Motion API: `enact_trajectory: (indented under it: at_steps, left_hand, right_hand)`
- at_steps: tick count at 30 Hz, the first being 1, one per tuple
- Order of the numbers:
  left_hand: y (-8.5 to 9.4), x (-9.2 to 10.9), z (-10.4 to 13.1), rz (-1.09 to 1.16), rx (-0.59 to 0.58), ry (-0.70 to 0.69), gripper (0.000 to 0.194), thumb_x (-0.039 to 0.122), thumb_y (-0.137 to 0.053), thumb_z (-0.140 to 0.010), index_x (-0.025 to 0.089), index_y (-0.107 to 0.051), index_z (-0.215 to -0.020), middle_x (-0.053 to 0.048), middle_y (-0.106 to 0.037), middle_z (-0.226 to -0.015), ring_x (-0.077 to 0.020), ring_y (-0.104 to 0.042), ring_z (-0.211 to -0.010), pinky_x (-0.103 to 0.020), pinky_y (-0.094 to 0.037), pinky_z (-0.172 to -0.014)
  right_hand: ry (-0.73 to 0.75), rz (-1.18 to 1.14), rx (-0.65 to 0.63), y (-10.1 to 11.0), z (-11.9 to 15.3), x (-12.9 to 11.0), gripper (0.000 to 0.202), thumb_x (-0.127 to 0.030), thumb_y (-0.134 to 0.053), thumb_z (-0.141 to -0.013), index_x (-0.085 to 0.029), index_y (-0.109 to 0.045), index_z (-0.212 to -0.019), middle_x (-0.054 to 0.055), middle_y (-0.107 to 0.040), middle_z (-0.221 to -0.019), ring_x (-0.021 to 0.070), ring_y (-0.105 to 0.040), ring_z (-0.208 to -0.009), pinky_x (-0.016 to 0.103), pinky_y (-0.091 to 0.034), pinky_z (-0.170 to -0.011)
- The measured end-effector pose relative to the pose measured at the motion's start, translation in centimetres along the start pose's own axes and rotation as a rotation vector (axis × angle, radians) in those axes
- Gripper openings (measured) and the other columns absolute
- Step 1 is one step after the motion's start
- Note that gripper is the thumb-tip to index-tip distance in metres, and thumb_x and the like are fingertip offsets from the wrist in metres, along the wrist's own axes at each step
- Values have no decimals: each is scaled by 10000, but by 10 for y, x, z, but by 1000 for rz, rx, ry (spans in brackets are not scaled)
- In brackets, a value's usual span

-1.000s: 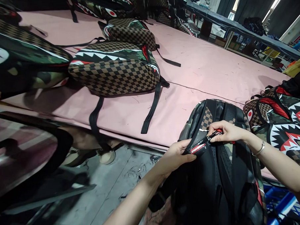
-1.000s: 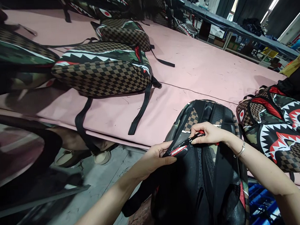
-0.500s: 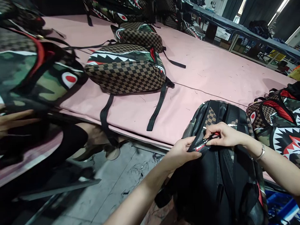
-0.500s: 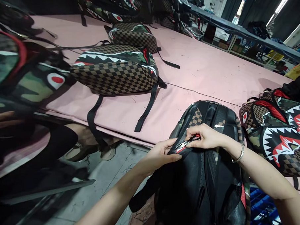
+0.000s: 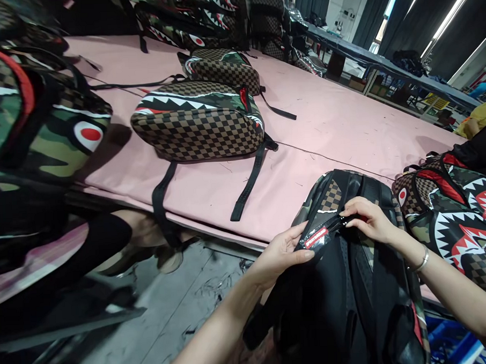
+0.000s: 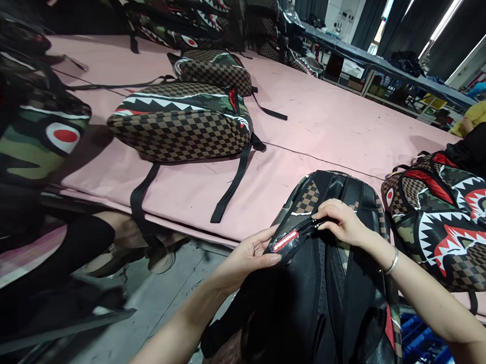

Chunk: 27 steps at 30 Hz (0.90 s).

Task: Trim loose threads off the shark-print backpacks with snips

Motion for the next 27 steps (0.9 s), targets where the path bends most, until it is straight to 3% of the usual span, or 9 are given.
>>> enact_trajectory:
  at_steps: [27]
  left_hand:
    - [-7, 12, 1, -73, -6, 43, 613, 264, -723, -634, 168, -519, -1204, -67, -589, -1095, -194, -540, -940, -244, -390, -779]
  right_hand:
    - [116, -75, -83, -10, -13, -8, 189, -341, -506, -856, -180, -586, -915, 78, -601, -851, 180, -550, -835, 335, -454, -763]
Point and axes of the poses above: each hand's wrist, its own z-axis away from the middle knuckle, its own y-axis out of the back of the hand, x = y × z, the point moved 3 cm from there along -z, towards the middle knuckle
